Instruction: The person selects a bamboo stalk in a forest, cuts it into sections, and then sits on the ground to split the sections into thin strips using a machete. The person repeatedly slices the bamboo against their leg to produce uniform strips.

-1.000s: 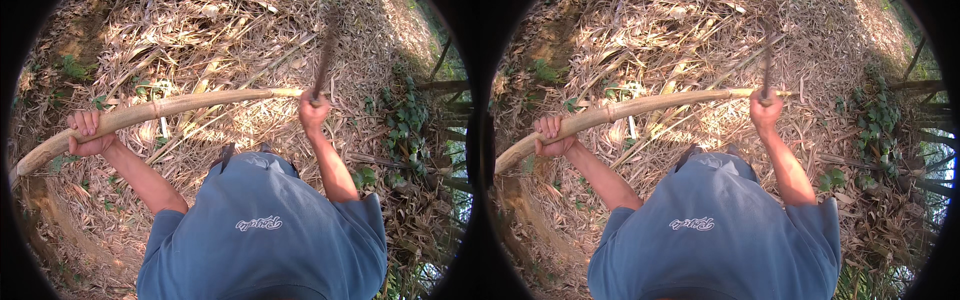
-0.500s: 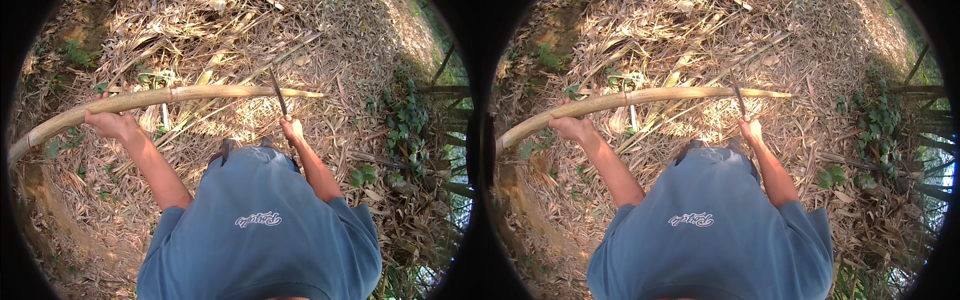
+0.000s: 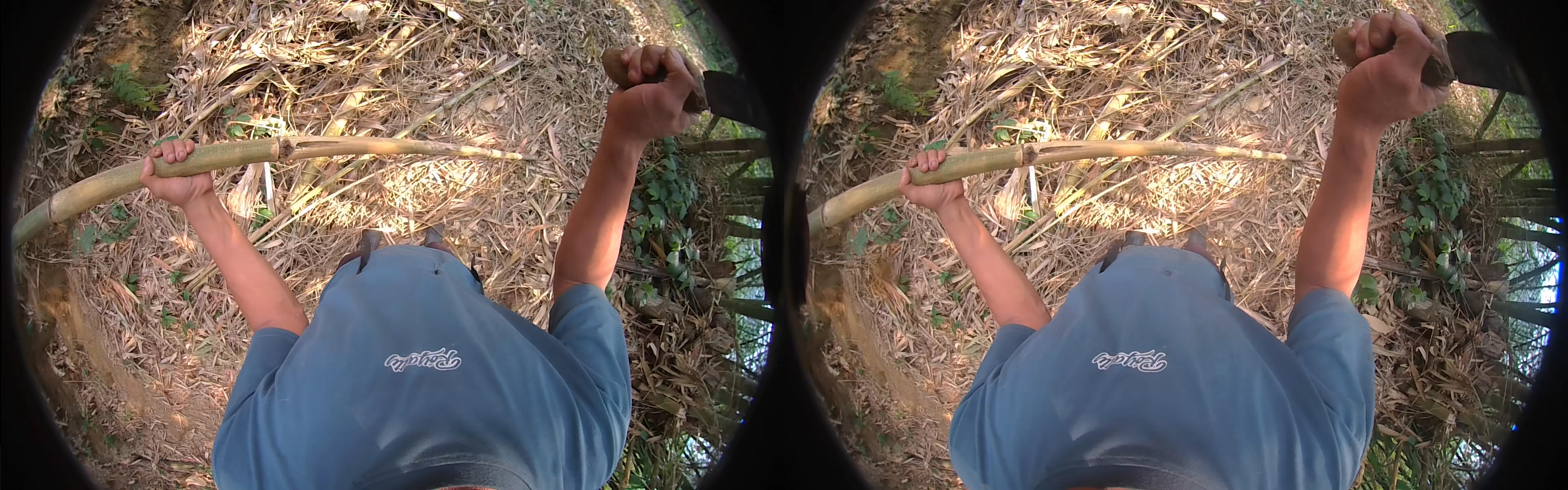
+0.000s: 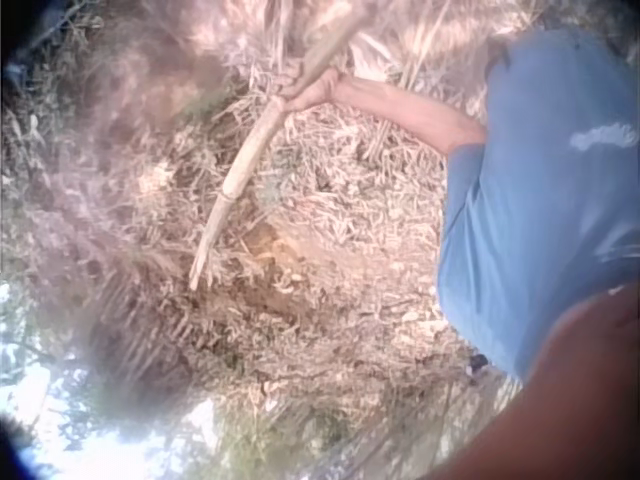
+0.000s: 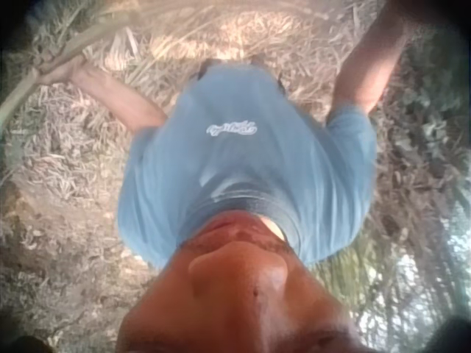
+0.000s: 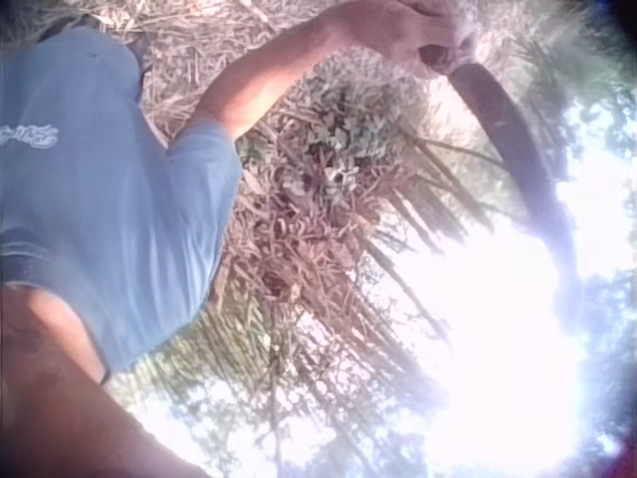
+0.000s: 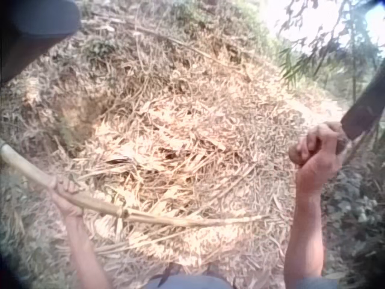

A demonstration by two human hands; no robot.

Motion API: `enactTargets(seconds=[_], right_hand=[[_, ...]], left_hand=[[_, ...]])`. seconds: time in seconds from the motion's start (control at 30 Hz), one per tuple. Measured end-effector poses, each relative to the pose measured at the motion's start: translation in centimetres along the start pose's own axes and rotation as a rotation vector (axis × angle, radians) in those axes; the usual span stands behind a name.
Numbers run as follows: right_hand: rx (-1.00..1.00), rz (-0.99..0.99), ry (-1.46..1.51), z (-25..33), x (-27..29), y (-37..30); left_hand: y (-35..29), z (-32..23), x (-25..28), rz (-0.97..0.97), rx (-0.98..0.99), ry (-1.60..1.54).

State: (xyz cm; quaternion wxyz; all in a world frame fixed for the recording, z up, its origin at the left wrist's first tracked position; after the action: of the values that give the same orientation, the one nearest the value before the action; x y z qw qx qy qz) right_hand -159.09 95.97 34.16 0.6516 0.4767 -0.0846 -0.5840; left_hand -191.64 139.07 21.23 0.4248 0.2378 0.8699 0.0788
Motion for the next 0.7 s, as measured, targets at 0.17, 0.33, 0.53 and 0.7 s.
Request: enactTargets(seconds=[0.17,0.33,0.53,0.7], right_hand=[[-0.587,0.302,-0.892,-12.2,11.6,-24.5],[-1.567,1.408,-1.129,-16.4,20.9,-50.8],[-1.650,0.679,-1.010,-16.6,19.6,-46.9],[-1.718,-0.088,-0.468,-16.6,19.9,-43.5]], left_hand=[[1.3,0.4,-1.8,0.198,0.057,-0.111],[-6.5,10.0,-10.3,0.553,0.421,0.241],[-2.7,9.8,-12.9,0.697,0.346,0.411],[-1.7,6.9,-15.1,0.832,0.299,0.309]])
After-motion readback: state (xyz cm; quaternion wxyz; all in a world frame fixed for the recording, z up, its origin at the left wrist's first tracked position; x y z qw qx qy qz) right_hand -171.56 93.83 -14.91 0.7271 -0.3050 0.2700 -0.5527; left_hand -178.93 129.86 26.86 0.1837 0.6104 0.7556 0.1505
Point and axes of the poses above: each hand's wrist, its own y-axis towards the middle knuckle, its own x-axis out of the back of the hand, z = x × y, the point moved 2 cm from there along y, towards the middle knuckle, and after that the axes turned 4 degrees about z, right-handed, at the moved point
